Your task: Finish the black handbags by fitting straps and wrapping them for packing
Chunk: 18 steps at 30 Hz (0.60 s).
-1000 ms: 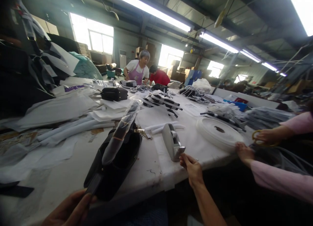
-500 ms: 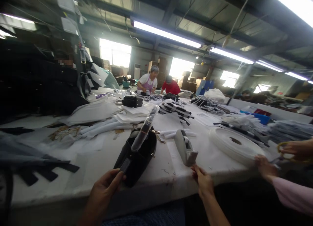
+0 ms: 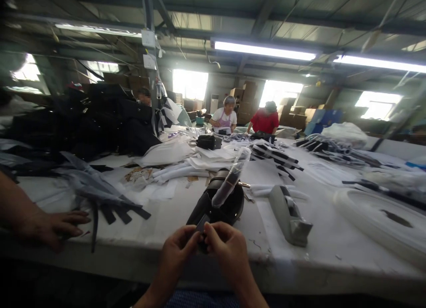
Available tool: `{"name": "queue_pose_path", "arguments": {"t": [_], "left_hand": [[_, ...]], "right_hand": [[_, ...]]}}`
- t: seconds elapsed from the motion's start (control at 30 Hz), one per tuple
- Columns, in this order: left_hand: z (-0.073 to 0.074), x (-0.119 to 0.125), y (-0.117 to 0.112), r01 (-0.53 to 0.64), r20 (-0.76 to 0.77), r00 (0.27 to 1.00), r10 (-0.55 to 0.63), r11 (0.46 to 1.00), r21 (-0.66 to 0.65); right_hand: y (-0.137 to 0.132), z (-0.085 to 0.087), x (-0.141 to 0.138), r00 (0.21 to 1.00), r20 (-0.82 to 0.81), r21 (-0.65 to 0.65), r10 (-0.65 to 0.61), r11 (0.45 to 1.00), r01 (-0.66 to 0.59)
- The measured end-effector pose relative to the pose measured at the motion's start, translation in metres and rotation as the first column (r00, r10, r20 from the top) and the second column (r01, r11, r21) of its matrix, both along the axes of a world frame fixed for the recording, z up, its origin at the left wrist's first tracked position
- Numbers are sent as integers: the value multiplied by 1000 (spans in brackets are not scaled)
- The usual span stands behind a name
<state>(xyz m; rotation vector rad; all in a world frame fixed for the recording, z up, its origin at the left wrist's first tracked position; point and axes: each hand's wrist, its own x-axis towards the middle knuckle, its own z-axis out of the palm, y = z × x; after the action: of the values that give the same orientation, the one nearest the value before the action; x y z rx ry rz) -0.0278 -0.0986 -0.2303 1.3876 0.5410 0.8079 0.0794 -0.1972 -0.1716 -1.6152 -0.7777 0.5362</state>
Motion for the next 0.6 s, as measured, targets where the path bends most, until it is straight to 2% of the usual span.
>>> {"name": "queue_pose_path", "arguments": {"t": [0.13, 0.37, 0.6], "left_hand": [[-1, -1, 1, -25, 10, 1000, 25, 1000, 18], [5, -7, -3, -24, -1, 1000, 24, 999, 49], [6, -7, -3, -49, -12, 999, 50, 995, 84]], "right_hand": [[9, -10, 6, 995, 37, -78, -93, 992, 96], [8, -10, 1, 994, 49, -85, -97, 991, 101], [11, -11, 3, 982, 154, -99, -106, 988, 122]]}}
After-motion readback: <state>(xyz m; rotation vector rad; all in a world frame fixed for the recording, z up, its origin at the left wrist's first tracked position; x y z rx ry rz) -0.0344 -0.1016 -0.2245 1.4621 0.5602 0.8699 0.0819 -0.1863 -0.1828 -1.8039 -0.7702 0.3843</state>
